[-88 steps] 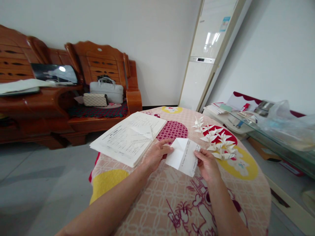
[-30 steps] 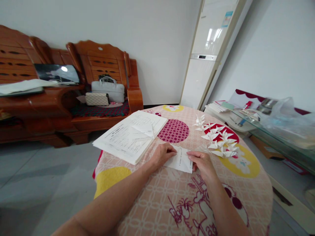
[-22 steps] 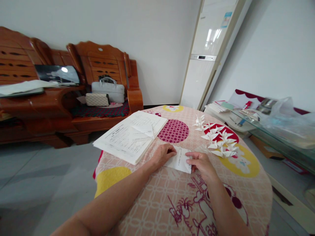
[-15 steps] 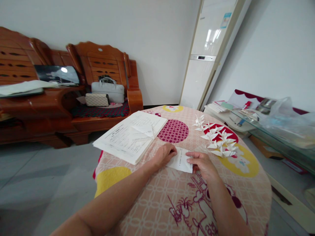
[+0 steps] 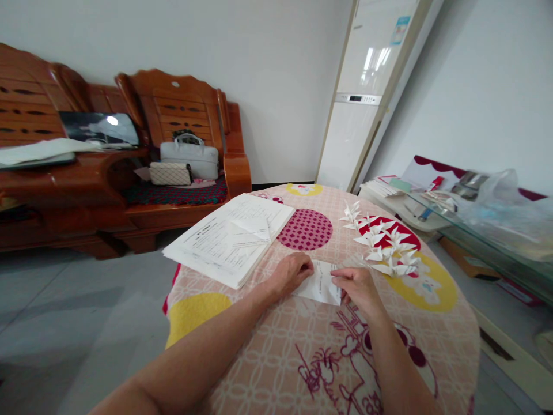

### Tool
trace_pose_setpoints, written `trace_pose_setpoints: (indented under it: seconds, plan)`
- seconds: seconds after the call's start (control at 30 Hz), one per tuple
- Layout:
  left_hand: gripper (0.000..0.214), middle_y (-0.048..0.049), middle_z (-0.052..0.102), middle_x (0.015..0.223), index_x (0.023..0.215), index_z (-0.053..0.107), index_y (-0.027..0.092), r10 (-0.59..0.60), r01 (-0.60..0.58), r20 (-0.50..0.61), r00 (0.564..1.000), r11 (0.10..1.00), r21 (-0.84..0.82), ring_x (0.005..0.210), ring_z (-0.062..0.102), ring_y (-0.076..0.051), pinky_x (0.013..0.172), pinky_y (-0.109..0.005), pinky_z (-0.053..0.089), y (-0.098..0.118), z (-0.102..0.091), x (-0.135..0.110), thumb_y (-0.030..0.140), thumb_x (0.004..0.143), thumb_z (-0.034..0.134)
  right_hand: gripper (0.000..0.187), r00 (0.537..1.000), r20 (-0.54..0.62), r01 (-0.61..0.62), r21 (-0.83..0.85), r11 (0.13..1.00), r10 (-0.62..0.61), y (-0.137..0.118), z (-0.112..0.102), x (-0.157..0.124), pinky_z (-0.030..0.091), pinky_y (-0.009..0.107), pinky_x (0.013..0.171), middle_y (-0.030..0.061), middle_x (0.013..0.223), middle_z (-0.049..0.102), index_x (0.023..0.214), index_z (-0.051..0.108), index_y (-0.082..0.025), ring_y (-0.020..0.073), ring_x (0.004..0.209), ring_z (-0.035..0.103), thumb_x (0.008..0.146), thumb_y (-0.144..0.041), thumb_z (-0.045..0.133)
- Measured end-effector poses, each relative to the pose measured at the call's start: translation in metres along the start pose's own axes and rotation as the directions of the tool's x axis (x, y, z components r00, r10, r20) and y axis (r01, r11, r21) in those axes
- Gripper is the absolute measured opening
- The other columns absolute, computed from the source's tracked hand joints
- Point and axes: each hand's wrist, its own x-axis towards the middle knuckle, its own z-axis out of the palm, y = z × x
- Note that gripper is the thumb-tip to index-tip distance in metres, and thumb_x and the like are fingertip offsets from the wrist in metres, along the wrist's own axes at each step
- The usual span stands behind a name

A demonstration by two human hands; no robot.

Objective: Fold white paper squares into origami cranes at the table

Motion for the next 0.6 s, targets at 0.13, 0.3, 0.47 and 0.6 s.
trace_pose_setpoints:
  seconds: [0.13,0.3,0.47,0.6]
  plan:
    - [0.008,-0.0044,0.065,0.076,0.077,0.064,0.015,-0.049,0.047,-0.046,0.998,0.998,-0.049,0.071,0.057,-0.016,0.066,-0.025,0.041,0.003,-0.001,-0.001,0.017,0.079,0.057,0.023,0.999,0.011,0.043,0.034,0.998,-0.043,0.002,0.001,0.002,0.044,0.025,0.037,0.0023,0.057,0.069,0.084,0.078,-0.015,0.0141,0.04,0.055,0.066,-0.025,0.069]
    - [0.007,-0.0035,0.065,0.075,0.077,0.063,0.015,-0.067,0.059,-0.07,0.995,0.991,-0.118,0.071,0.058,-0.015,0.065,-0.024,0.041,0.009,-0.004,-0.005,0.019,0.079,0.057,0.026,0.994,-0.005,0.112,0.027,0.993,-0.112,0.005,0.002,0.004,0.045,0.026,0.047,0.0003,0.057,0.066,0.084,0.078,-0.014,0.0145,0.049,0.056,0.061,-0.025,0.075]
    - [0.007,-0.0034,0.063,0.075,0.078,0.062,0.016,-0.046,0.035,-0.128,0.991,0.995,-0.091,0.071,0.056,-0.015,0.066,-0.025,0.04,0.018,-0.005,-0.009,0.019,0.081,0.056,0.033,0.973,-0.109,0.196,-0.07,0.978,-0.203,0.002,0.004,0.004,0.041,0.026,0.052,-0.0009,0.059,0.065,0.092,0.078,-0.018,0.0156,0.055,0.055,0.06,-0.028,0.077]
    - [0.007,-0.0042,0.062,0.078,0.078,0.06,0.016,0.003,-0.01,-0.166,0.986,0.999,-0.04,0.073,0.055,-0.015,0.068,-0.025,0.041,0.024,-0.007,-0.011,0.019,0.083,0.056,0.03,0.933,-0.164,0.309,-0.082,0.947,-0.319,-0.002,0.006,0.003,0.047,0.03,0.069,0.0076,0.104,0.073,0.089,0.079,-0.021,0.0232,0.084,0.064,0.06,-0.027,0.077]
